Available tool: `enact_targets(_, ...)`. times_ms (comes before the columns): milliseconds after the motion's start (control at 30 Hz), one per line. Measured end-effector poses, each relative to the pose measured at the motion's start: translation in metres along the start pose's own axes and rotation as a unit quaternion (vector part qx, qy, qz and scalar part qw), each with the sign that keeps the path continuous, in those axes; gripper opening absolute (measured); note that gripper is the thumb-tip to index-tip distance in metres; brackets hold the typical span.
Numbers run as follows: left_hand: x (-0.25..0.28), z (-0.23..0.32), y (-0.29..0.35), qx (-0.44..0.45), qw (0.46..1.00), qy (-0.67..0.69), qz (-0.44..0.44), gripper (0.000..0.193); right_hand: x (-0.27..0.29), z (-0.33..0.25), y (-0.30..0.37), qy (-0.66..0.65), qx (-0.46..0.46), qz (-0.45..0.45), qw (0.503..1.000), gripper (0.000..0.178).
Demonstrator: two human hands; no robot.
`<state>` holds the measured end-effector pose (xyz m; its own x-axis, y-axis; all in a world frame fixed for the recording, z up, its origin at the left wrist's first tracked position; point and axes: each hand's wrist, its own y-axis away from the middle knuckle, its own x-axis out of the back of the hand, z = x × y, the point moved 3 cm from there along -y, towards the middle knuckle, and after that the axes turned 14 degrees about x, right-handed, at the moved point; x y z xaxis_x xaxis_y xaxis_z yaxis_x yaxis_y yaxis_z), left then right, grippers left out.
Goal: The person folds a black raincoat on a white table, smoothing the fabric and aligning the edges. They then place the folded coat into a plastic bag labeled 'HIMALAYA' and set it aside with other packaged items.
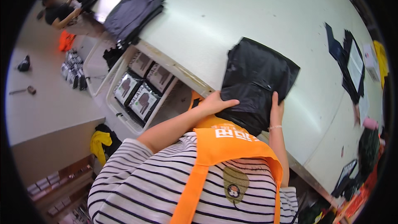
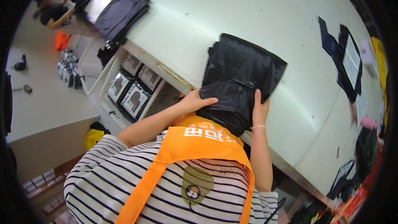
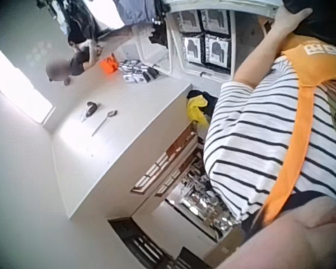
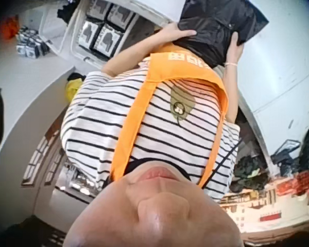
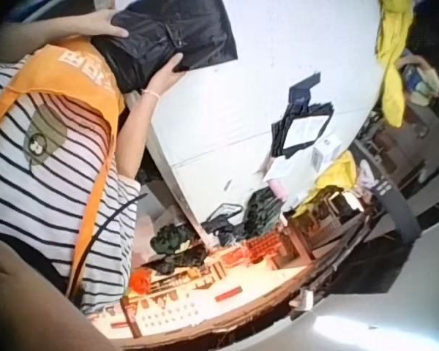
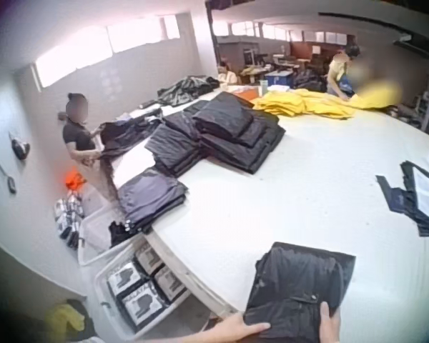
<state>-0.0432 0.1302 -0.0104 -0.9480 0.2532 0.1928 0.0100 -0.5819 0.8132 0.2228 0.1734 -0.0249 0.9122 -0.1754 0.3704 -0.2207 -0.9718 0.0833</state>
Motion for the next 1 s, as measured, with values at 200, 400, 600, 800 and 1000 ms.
enact_targets(200,-0.002,-0.003,0.001,-0.057,0.993,-0.06,0.088,0.085,-0.01,-0.053,0.035,0.156,0.211,0.011,0.965,0.098)
enact_targets(400,-0.005,0.044,-0.005,-0.17,0.921,-0.244,0.251,0.044,-0.051,-0.085,0.022,0.333,0.219,-0.122,0.909,0.068)
enact_targets(600,0.004,0.068,-0.051,-0.166,0.921,-0.232,0.264,0.024,-0.113,-0.144,0.005,0.455,0.181,-0.192,0.85,0.073)
enact_targets(800,0.008,0.055,-0.059,-0.326,0.898,-0.22,0.196,0.054,-0.164,-0.17,-0.034,0.587,0.111,-0.276,0.753,0.104)
enact_targets(1000,0.046,0.041,-0.032,-0.275,0.95,0.077,-0.125,0.072,-0.215,-0.18,-0.031,0.72,0.153,-0.27,0.621,0.097)
